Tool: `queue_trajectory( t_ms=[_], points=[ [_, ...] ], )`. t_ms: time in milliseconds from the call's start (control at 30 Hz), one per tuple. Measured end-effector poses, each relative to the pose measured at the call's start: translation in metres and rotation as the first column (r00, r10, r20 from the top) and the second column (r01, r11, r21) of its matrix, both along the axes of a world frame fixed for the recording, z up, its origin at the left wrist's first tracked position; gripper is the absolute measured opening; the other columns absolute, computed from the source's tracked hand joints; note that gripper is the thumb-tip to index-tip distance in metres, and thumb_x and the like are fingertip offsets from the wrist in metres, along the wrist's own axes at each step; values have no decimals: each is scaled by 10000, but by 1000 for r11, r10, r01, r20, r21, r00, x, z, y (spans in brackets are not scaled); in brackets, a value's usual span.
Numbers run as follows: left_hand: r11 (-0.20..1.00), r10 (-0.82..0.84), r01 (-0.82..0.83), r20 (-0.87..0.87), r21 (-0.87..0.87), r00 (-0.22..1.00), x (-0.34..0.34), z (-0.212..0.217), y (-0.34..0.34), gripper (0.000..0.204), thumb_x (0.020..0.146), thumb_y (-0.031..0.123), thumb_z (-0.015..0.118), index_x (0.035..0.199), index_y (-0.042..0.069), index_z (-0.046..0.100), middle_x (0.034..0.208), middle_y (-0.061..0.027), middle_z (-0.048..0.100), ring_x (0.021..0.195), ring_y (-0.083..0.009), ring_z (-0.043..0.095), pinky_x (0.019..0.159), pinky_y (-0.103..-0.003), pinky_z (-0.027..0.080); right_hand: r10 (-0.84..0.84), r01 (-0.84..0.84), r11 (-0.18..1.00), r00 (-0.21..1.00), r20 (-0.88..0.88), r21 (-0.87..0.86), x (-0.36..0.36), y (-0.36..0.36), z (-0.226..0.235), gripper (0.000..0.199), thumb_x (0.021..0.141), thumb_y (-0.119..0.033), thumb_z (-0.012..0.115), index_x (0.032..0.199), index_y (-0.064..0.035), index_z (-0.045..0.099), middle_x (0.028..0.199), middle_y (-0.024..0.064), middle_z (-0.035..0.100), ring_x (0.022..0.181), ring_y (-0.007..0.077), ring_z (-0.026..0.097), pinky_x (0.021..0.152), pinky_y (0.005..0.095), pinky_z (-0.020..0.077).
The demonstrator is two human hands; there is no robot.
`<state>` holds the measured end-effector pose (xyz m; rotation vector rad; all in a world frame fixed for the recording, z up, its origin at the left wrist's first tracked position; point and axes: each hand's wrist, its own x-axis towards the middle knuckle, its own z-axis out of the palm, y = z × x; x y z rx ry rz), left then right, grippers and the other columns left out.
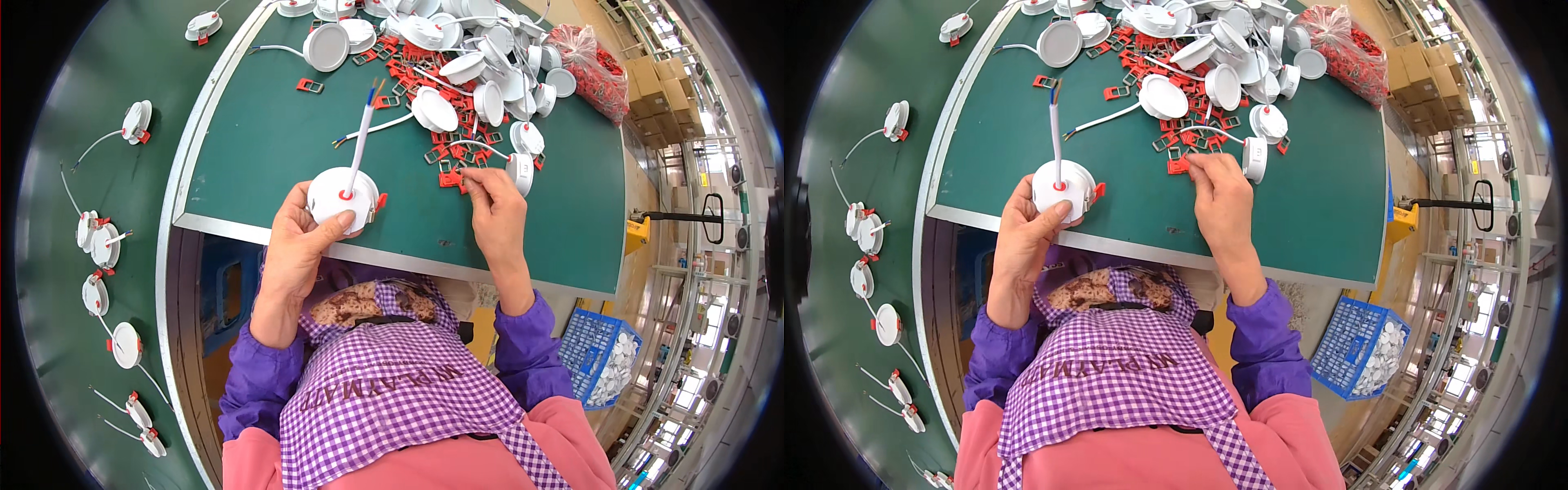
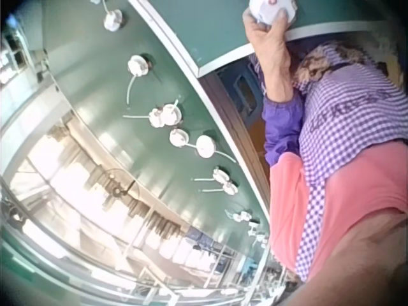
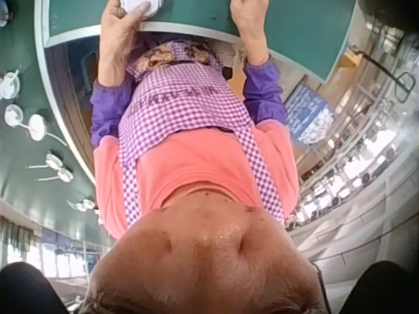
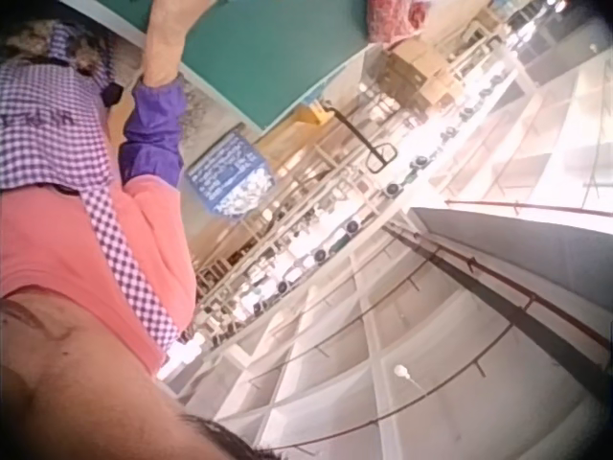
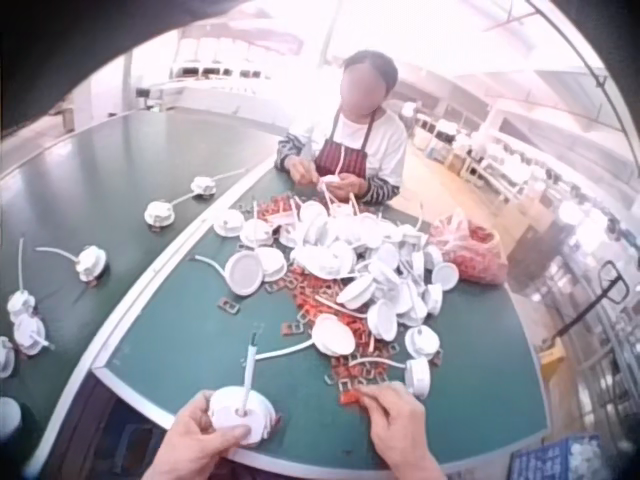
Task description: The person assembles small lighting fixtures by hand, attaching red plastic clips and electrical wires to lighting fixture housings.
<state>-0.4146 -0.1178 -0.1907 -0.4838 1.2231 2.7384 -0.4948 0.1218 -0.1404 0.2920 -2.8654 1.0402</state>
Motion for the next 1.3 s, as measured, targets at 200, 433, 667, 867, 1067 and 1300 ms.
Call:
queue_trajectory(
  t_ms=[200,433,667,867,1067,1300],
  points=[
    [887,-90,98,-38,452,995,-1,-9,-7,402,844,55,677,1207,-8,515,1075,-100,640,928,-148,647,729,-243,535,126,-137,969,990,64,204,-28,9,-11,234,789,-43,681,1021,-32,651,942,130,574,807,308,595,717,368,485],
    [614,-80,39,13,788,997,-3,-14,2,313,924,176,579,1212,59,547,1121,-110,642,1030,-274,618,849,-484,509,143,-162,976,981,132,147,-37,7,-4,246,762,-12,702,988,-3,606,963,122,569,780,245,596,708,335,484],
    [413,-96,-1,44,911,994,-8,-18,0,320,938,140,541,1234,25,503,1102,-154,616,1023,-290,611,841,-424,565,117,-117,992,993,7,44,-36,16,-18,188,764,6,695,930,36,613,819,109,579,658,180,582,607,294,478],
    [914,-60,12,107,406,992,-10,2,-3,410,836,45,641,1222,5,509,1076,-110,629,902,-195,641,754,-297,552,-45,84,951,990,136,-296,-29,1,-2,132,905,-107,628,945,18,614,770,50,626,628,111,611,536,224,482],
    [989,-83,89,56,-122,995,-14,22,3,296,760,63,749,1015,-22,624,937,-77,668,821,-106,628,744,-245,508,140,24,866,947,289,-499,-45,3,-3,170,927,-140,618,1031,-6,635,796,14,632,632,67,598,543,192,465],
    [994,-45,44,-6,-104,999,-16,18,19,242,842,102,702,1016,-6,575,909,-67,657,808,-98,625,714,-242,510,252,-187,945,939,235,-267,-25,-45,26,125,844,-72,659,939,3,691,752,38,639,633,84,571,548,232,444]
  ],
)
